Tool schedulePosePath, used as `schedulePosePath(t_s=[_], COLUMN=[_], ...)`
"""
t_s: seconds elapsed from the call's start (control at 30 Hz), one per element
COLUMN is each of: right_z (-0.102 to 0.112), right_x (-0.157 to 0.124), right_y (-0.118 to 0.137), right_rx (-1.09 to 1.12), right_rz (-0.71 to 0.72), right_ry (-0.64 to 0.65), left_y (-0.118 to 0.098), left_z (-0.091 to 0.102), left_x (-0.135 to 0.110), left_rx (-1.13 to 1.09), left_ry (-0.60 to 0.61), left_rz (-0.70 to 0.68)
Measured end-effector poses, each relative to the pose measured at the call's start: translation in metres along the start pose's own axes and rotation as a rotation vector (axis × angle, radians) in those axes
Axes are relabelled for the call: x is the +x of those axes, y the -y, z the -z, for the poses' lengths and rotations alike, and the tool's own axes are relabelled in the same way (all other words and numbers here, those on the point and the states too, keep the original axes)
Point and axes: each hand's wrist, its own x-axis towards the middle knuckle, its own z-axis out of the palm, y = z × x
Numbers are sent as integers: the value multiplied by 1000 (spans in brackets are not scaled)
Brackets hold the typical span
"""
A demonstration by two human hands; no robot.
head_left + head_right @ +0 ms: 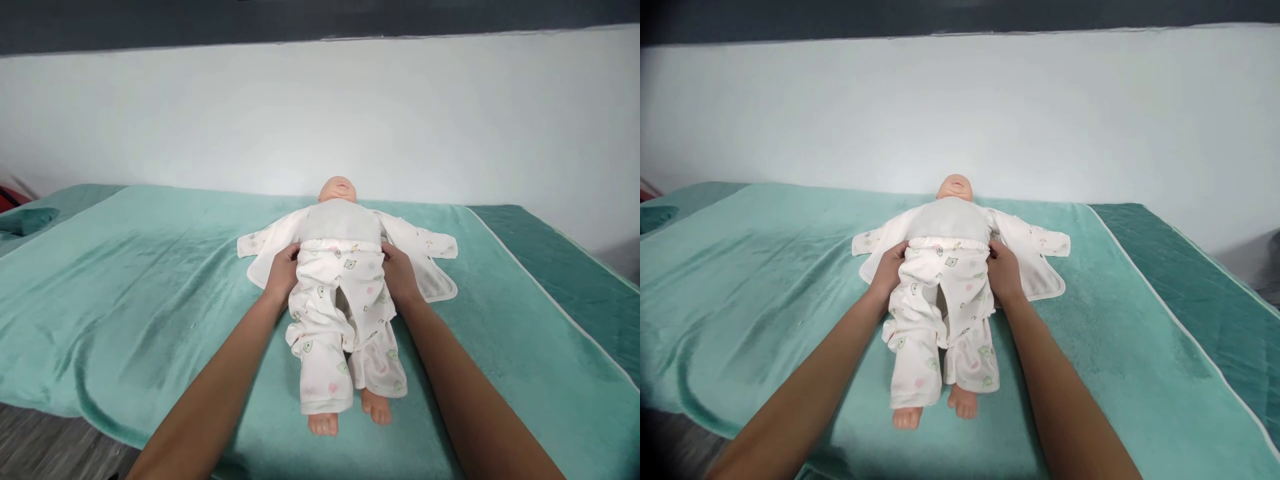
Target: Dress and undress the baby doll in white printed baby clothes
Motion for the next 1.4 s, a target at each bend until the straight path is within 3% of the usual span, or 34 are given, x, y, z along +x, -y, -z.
schedulePosePath(t_s=[0.17,0.47,0.77,1.0,1.23,1.4], right_z=[2,5,8,20,26,25], right_x=[-3,-7,-12,-11,-6,0], right_y=[-5,0,8,9,6,9], right_rx=[14,146,238,304,187,28], right_rz=[-2,-33,-68,49,238,372], right_ry=[-53,-107,-43,90,190,217], left_y=[8,1,2,4,5,7], left_z=[4,8,11,13,13,11], left_x=[-1,-12,-10,-7,-1,5], left_rx=[-23,-26,-15,53,82,91], left_ry=[-70,-82,25,65,132,112], left_rz=[-110,-150,-259,-296,-340,-345])
